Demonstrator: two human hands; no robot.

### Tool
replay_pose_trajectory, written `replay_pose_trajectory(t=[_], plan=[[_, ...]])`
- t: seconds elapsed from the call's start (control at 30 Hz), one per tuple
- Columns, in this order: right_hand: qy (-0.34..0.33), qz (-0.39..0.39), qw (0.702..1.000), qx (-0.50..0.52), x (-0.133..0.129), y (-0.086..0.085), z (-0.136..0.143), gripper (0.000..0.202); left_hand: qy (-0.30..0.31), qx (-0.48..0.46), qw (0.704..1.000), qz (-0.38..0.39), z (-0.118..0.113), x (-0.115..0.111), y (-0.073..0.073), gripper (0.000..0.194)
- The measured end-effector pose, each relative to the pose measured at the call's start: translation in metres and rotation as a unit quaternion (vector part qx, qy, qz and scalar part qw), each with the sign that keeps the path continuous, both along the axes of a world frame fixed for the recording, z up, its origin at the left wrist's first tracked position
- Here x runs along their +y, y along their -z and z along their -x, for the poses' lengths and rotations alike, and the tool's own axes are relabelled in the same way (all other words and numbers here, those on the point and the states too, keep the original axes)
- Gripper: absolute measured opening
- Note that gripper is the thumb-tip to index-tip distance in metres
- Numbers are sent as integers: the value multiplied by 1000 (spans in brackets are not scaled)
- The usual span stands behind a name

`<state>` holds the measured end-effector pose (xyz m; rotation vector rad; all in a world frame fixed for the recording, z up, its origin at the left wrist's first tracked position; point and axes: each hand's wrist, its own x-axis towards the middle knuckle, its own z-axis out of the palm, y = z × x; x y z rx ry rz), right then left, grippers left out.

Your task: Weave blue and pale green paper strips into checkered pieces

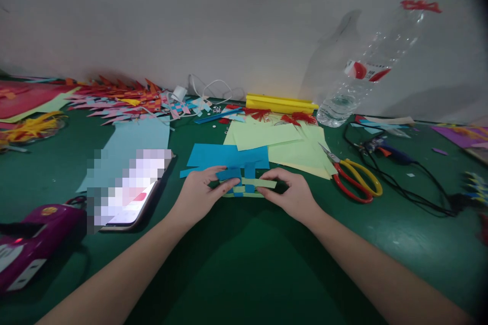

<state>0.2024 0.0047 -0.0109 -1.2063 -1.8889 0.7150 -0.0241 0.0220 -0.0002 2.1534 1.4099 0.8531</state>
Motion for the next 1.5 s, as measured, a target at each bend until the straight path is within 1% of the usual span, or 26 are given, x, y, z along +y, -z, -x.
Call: replay_pose_trajectory(t=[0.13, 0.3, 0.43, 0.53, 0.7, 0.83, 0.97, 1.07, 1.2, 1.33, 1.5], plan=[[2, -4, 1000, 3, -1, -1, 0, 14, 0, -13, 1000, -4, -1, -1, -3, 42], [-23, -7, 1000, 0, -1, -1, 0, 19, 18, -28, 999, 3, -3, -3, -3, 36], [-46, -21, 999, 15, -2, 2, 2, 11, 59, -65, 996, 28, -5, -4, -4, 21], [-54, -28, 998, 21, -3, 3, 4, 7, 79, -93, 991, 61, -7, -5, -5, 20], [-58, -52, 997, 28, -5, 4, 7, 7, 49, -136, 984, 107, -11, -9, 0, 24], [-63, -54, 996, 19, -7, 3, 9, 7, 39, -160, 979, 123, -13, -10, 3, 22], [-54, -30, 998, -10, -6, 1, 7, 12, 46, -152, 981, 110, -13, -10, -1, 18], [-51, -22, 998, -29, -5, 2, 6, 10, 46, -130, 986, 96, -11, -10, -4, 20], [-58, -40, 997, -30, -4, 5, 5, 7, 36, -124, 986, 109, -11, -10, -4, 27], [-58, -54, 996, -31, -5, 5, 6, 6, 45, -140, 983, 109, -11, -12, -6, 27], [-48, -39, 997, -48, -5, 4, 6, 6, -1, -109, 990, 84, -9, -13, -9, 30]])
